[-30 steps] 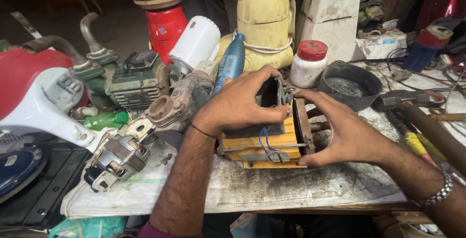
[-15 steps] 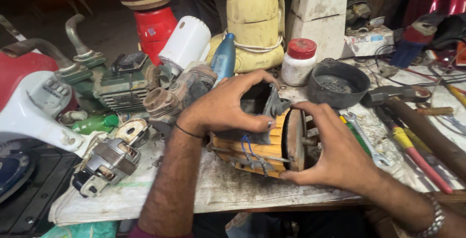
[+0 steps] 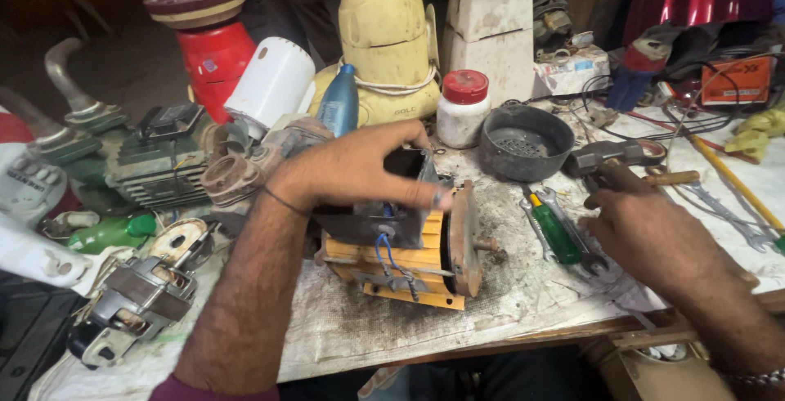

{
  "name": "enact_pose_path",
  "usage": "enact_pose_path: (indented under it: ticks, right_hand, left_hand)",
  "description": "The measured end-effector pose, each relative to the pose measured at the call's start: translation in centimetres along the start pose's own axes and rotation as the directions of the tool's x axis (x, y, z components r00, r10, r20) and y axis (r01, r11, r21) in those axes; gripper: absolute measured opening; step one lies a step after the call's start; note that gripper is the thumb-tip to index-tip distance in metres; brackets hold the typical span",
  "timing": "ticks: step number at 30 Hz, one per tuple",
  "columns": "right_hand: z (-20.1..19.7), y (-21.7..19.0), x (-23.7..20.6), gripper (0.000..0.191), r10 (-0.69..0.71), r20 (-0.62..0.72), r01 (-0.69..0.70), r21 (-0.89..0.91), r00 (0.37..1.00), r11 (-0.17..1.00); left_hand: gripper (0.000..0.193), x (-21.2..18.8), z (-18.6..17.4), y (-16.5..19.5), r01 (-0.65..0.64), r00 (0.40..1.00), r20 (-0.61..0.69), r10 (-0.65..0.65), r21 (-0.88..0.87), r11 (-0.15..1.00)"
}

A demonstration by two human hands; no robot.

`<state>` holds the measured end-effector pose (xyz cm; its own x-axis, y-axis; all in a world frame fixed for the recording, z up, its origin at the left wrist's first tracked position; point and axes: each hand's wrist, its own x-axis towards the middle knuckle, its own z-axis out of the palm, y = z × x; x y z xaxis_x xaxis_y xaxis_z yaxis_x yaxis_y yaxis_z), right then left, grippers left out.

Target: The person disassembles a small electrical motor on a cluttered workbench. They use a wrench to loosen bolts, then a hammer to tap and remove a circular metal component from the motor shaft. The removed part is set aside on the table.

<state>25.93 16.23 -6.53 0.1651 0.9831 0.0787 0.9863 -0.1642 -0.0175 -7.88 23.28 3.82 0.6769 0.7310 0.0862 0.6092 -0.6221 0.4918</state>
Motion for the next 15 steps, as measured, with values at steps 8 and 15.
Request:
enact_pose_path:
  ticks: [8,15]
  right_hand:
    - [2.0,2.5,0.5,0.049,-0.061,-0.148,0.041,-0.134,0.987,0.990]
    - [1.1,4.2,1.4,0.046,0.122,-0.092,-0.134,-0.131,0.988,0.982]
  left_hand:
    - [0.077,5.6,0.6,-0.7,0.180,0.954,0.254,-0.162,-0.051,0.982]
    - [0.067,3.5,0.5,-0.4,0.170,0.983,-0.057,-0.176,-0.096,0.981]
